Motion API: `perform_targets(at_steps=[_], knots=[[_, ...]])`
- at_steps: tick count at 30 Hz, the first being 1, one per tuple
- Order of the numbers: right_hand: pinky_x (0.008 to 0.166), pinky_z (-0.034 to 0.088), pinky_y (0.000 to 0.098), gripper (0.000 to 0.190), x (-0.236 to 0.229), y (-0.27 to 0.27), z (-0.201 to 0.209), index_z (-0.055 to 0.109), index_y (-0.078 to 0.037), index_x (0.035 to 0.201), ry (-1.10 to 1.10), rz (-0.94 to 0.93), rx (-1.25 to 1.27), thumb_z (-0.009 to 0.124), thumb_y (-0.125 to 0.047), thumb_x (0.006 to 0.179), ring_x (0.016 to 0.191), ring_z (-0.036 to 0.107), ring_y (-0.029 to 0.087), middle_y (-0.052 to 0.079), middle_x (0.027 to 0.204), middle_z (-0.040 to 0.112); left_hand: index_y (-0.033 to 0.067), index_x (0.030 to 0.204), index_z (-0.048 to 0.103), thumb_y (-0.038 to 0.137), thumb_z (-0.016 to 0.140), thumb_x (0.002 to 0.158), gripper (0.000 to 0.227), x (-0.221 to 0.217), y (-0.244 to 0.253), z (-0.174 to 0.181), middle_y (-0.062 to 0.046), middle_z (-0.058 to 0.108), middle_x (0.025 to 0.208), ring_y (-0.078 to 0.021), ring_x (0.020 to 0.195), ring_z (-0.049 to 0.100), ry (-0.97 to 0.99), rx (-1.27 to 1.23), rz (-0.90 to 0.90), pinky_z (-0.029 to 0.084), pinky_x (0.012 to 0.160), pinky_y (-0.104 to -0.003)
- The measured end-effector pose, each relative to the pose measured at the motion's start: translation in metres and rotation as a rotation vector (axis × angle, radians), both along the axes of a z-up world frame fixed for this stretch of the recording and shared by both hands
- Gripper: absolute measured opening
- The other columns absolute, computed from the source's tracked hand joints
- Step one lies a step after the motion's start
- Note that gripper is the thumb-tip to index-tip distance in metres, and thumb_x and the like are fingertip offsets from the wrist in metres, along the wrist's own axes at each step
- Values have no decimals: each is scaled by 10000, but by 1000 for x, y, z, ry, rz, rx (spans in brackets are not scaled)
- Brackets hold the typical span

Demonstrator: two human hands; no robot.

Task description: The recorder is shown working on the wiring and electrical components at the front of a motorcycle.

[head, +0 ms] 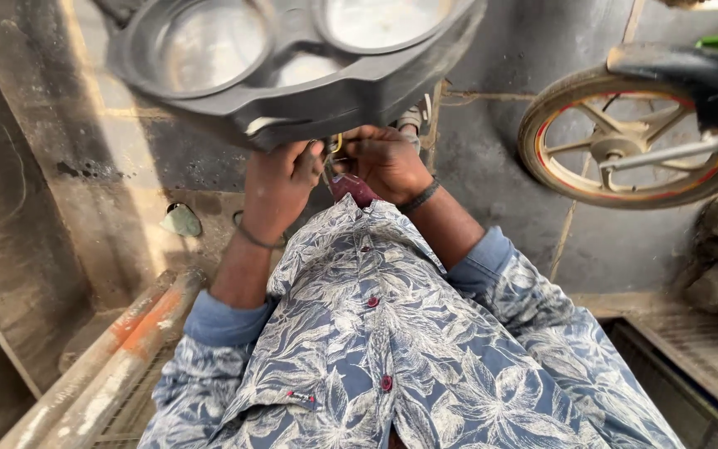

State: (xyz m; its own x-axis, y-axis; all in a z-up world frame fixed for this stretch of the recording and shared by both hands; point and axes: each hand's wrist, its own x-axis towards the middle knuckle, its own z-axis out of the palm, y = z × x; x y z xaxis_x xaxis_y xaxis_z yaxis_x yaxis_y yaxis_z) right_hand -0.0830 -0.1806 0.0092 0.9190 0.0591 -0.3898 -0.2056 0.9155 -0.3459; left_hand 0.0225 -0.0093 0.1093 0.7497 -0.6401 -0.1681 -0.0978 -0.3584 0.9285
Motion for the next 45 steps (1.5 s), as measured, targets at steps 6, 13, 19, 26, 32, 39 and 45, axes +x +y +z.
perform_targets(at_steps=[6,13,19,26,32,39,45], knots=[[844,594,377,200,12,-3,-3,711,2,1156,-62,49,-119,728,-34,961,966,715,221,137,1098,752,35,1191,712,103,657,1042,173,-8,-5,-7,-48,711,780,-88,634,669,32,111,32,537,551,-238],[732,582,310,120,10,15,-5,711,22,1103,-48,-64,42,738,-31,998,897,716,194,108,1039,750,29,1100,749,123,691,1038,127,-13,2,-29,-37,704,756,-72,632,632,175,-26,105,514,561,-222],[569,448,258,183,10,8,-28,685,-3,1099,14,-7,-251,775,-86,964,712,602,103,45,906,700,51,1089,754,133,706,1013,121,-8,0,-22,-46,725,753,-117,621,673,-14,124,-50,527,562,-271],[687,522,224,172,-3,12,-4,722,4,1082,108,86,-523,729,-103,948,767,647,87,30,925,742,119,903,685,198,789,934,135,-31,0,17,-85,713,841,-310,709,685,-604,302,50,528,610,-432],[714,536,222,126,-18,19,29,682,21,1038,50,-44,-768,723,-97,1022,803,634,77,38,923,707,107,890,672,172,789,891,134,-43,6,3,-101,703,832,-320,722,688,-554,236,23,536,622,-447],[686,545,290,63,-7,5,76,708,-33,1016,-30,89,-1331,720,-93,998,796,671,128,49,906,729,50,1181,679,58,645,1048,137,-29,2,2,-123,733,1024,-284,866,707,-341,-22,141,560,746,-385],[711,543,411,120,21,1,81,728,-111,1016,-218,-103,-1992,777,-83,910,832,702,298,85,916,723,40,1274,691,42,570,1068,239,-34,-4,-44,-137,732,985,-176,817,666,78,-139,308,528,691,-322]])
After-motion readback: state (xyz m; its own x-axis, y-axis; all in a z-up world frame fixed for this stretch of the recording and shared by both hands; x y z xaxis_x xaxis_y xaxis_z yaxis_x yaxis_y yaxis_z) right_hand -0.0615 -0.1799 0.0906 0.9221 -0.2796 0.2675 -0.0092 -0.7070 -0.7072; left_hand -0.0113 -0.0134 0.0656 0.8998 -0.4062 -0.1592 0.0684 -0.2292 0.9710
